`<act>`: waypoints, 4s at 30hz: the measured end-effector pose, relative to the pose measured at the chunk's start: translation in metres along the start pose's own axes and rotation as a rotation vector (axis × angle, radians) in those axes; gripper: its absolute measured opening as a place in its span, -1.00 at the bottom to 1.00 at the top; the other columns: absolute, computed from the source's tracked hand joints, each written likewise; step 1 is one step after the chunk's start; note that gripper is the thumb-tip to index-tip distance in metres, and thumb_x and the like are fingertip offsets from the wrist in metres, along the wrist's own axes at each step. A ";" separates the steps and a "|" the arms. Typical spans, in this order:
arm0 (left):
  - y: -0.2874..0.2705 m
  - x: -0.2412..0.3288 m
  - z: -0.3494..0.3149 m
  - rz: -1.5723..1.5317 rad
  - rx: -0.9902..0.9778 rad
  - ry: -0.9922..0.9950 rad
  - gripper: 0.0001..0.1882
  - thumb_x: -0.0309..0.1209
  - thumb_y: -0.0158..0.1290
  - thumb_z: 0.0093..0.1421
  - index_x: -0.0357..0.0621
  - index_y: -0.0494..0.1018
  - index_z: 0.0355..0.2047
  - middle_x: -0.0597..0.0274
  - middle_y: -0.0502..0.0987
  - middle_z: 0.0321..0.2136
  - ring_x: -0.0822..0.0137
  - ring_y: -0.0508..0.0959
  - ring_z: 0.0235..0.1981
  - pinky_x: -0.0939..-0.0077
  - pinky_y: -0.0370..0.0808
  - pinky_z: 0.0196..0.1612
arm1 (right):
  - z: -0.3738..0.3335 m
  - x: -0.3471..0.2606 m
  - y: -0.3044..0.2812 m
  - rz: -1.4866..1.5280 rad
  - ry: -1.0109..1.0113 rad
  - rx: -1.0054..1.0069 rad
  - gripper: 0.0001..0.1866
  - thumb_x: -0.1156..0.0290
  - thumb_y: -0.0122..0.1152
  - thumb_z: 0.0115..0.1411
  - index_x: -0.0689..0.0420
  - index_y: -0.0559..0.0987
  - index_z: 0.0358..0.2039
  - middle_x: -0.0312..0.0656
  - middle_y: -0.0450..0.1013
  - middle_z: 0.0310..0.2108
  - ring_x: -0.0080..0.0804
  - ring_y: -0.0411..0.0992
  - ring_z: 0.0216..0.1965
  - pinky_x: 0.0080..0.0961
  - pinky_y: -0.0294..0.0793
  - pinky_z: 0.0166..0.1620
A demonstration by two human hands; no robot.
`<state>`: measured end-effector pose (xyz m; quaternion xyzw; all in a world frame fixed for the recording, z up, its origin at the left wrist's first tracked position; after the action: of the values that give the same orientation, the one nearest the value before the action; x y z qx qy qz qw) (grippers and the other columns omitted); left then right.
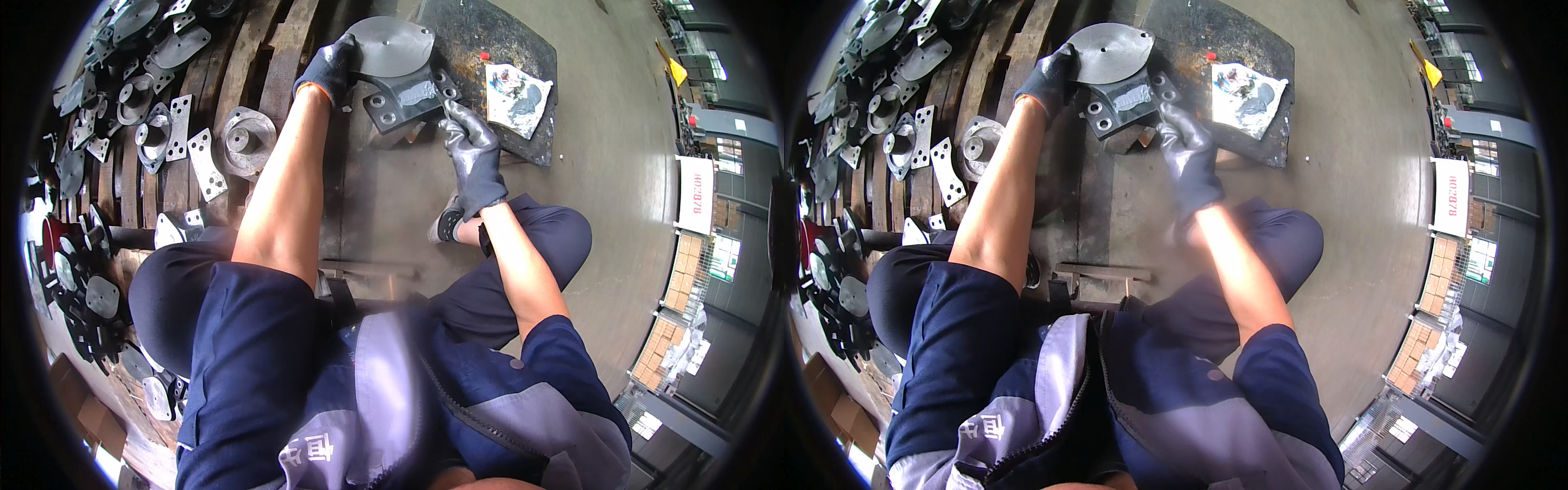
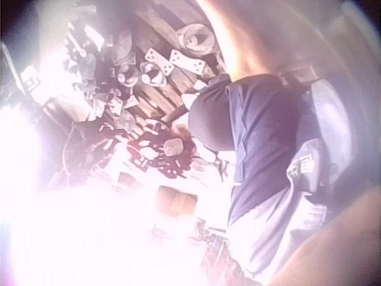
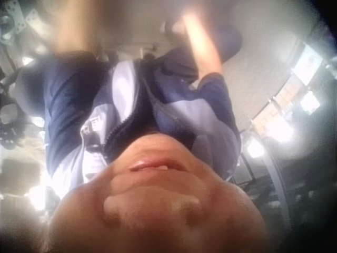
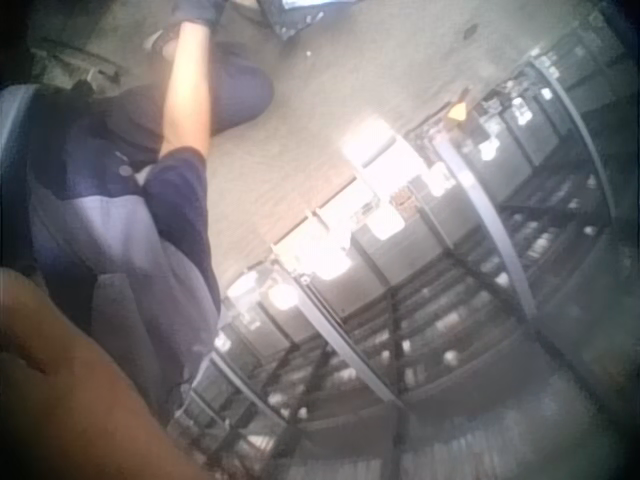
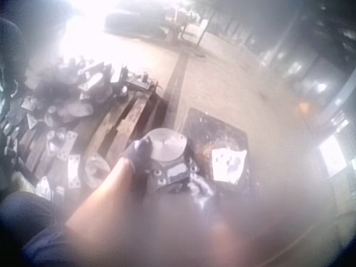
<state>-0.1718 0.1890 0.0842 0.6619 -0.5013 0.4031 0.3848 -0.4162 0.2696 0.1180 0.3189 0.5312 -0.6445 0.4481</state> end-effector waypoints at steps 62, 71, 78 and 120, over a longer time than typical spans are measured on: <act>0.004 0.009 -0.012 -0.073 -0.008 0.074 -0.60 -0.04 -0.15 0.21 -0.12 0.44 -0.33 0.27 0.41 -0.58 0.40 0.33 -0.69 0.55 0.24 -0.66 | -0.010 -0.003 0.021 -0.108 -0.208 -0.085 -0.77 0.64 0.13 0.05 0.24 0.55 -0.23 -0.09 0.51 -0.28 -0.35 0.48 -0.22 -0.53 0.44 -0.14; -0.002 0.001 -0.003 0.005 0.000 0.099 -0.57 -0.02 -0.17 0.22 -0.13 0.45 -0.33 0.26 0.39 -0.66 0.40 0.32 -0.73 0.56 0.21 -0.68 | -0.014 -0.019 0.024 0.117 -0.242 -0.277 -0.74 0.74 0.06 0.02 0.26 0.55 -0.26 -0.18 0.50 -0.39 -0.56 0.43 -0.40 -0.71 0.41 -0.36; 0.004 0.002 -0.001 -0.064 0.004 0.002 -0.59 -0.02 -0.15 0.22 -0.10 0.46 -0.32 0.27 0.39 -0.65 0.42 0.30 -0.75 0.54 0.23 -0.68 | 0.005 -0.016 -0.017 0.716 0.475 -0.130 -0.60 0.57 -0.09 0.14 0.22 0.34 0.04 -0.21 0.46 -0.32 -0.60 0.30 -0.55 -0.59 0.35 -0.48; -0.315 0.124 -0.308 0.811 0.950 -0.029 -0.53 -0.14 0.02 -0.10 0.06 0.47 -0.13 -0.07 0.52 -0.27 0.02 0.53 -0.23 0.27 0.46 -0.14 | 0.045 -0.034 -0.014 0.967 0.613 -0.650 -0.61 0.35 -0.06 0.24 0.31 0.31 0.02 0.03 0.32 0.00 -0.15 0.33 0.01 -0.11 0.29 0.14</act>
<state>0.1104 0.4897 0.2811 0.5232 -0.4839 0.6870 -0.1421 -0.4126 0.2345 0.1637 0.5394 0.5992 -0.0573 0.5888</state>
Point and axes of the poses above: each hand's wrist, its own z-axis towards the middle knuckle, its own y-axis out of the palm, x = y × z, the point moved 1 cm from there along z, towards the middle knuckle
